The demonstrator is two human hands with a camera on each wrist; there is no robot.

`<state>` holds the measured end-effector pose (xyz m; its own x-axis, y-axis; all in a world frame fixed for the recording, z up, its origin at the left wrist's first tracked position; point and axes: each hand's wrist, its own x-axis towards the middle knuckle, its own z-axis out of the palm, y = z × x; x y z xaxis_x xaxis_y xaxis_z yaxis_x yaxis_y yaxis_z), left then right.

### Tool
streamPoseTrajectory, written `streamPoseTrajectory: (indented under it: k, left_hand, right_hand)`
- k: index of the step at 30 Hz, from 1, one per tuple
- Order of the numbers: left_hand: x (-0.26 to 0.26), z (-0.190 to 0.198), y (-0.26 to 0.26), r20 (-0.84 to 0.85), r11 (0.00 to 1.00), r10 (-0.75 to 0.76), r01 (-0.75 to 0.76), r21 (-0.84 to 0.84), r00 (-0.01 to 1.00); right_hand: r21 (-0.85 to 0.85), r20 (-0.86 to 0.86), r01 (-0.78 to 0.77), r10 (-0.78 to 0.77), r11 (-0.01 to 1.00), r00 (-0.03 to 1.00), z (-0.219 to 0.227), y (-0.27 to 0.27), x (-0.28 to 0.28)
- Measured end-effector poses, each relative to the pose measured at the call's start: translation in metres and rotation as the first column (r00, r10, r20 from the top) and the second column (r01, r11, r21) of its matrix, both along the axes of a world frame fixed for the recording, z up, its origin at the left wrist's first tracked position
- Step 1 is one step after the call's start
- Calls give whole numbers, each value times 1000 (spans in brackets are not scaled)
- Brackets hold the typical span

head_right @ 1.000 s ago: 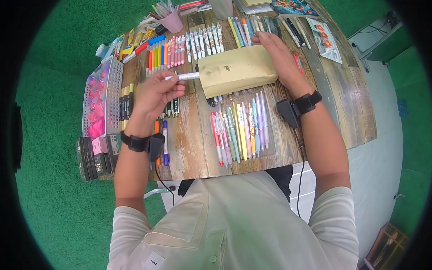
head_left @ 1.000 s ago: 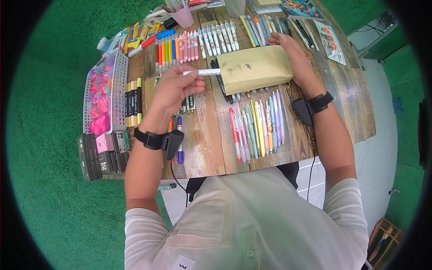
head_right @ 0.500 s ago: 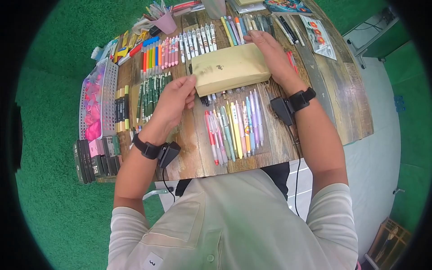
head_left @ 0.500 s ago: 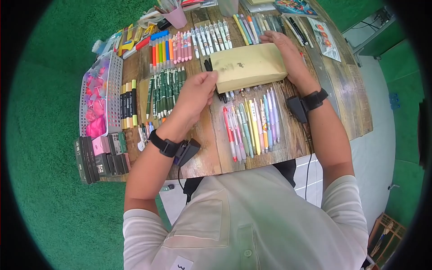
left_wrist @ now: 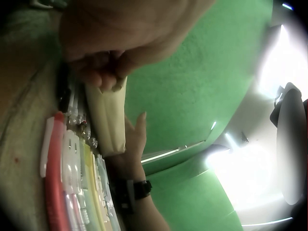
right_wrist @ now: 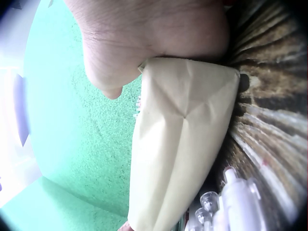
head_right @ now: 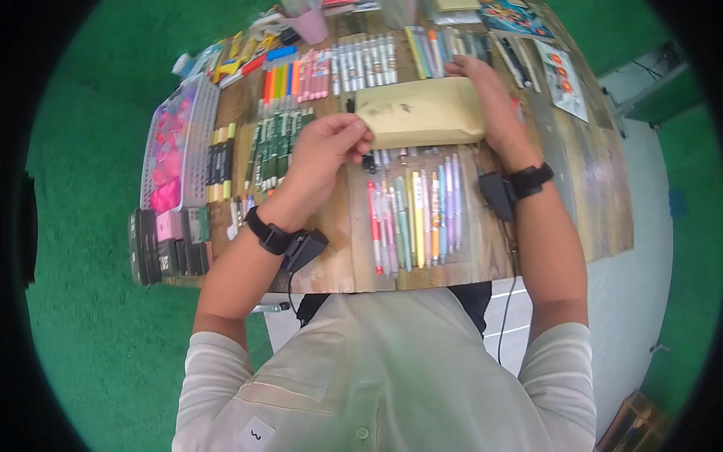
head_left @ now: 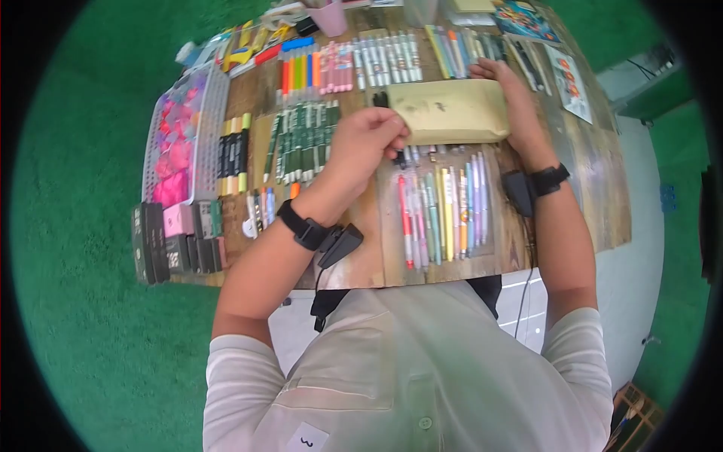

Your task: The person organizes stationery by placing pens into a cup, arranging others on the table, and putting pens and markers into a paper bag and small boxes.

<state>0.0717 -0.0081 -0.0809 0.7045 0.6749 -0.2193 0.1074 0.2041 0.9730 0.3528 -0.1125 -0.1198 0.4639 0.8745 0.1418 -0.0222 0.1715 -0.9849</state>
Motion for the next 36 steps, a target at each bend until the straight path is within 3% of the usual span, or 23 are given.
streamPoseTrajectory:
  k: [2,6,7,8,9,10,12,14,15,17,21,23,26,30,32,33,35,36]
  left_hand:
    - [-6,-3,7,-6,995,-94,94,-10,996]
    - [-15,13,11,-100,999,-51,52,6,994]
    - [-23,16,20,-139,987,-52,72,145,989]
    - [-33,19,34,-143,987,-46,67,147,989]
    - [-44,23,51,-271,899,32,90,429,962]
    - [-56,26,69,-366,731,142,152,665,920]
    - [-86,33,106,-405,544,378,154,825,833]
    - [-109,54,128,-538,458,562,305,835,628]
    - [-124,52,145,-538,457,562,306,835,628]
    - [-146,33,178,-597,388,586,457,801,548]
    - [-141,16,194,-634,383,634,532,755,443]
    - [-131,15,194,-711,437,629,613,658,315]
    - [-122,19,191,-733,453,621,635,625,278]
    - [-123,39,188,-729,389,579,663,640,365]
    - [-125,56,197,-845,709,443,460,535,301]
    - [-131,61,201,-846,707,438,465,533,304]
    - [-143,71,208,-780,705,418,375,602,465]
    - [-146,76,208,-780,703,416,379,602,467]
  right_hand:
    - [-43,-84,65,-68,997,994,1,7,-8]
    - [-64,-61,37,-41,997,997,10,5,-13]
    - [-66,-62,48,-52,997,997,9,5,-12]
    - [-70,-63,62,-67,996,996,8,5,-11]
    - [-66,-63,59,-63,996,996,7,5,-10]
    - [-65,-67,58,-63,996,996,7,5,-11]
    - [-73,-46,69,-73,995,996,10,4,-13]
    - [-76,-40,72,-75,995,996,11,4,-15]
    - [-79,-30,73,-76,994,997,12,3,-15]
    - [-79,-26,74,-76,994,997,11,4,-14]
    - [-77,-23,68,-70,995,997,9,4,-12]
    - [-74,-30,64,-67,995,997,9,5,-13]
    - [-58,-44,63,-66,996,997,9,4,-14]
    - [-32,-24,51,-52,998,998,6,4,-11]
    - [-34,-36,64,-65,997,997,5,5,-10]
    - [-36,-39,61,-62,998,997,5,5,-10]
    - [-37,-43,62,-64,997,997,4,5,-9]
    - [-37,-47,60,-62,998,997,3,5,-8]
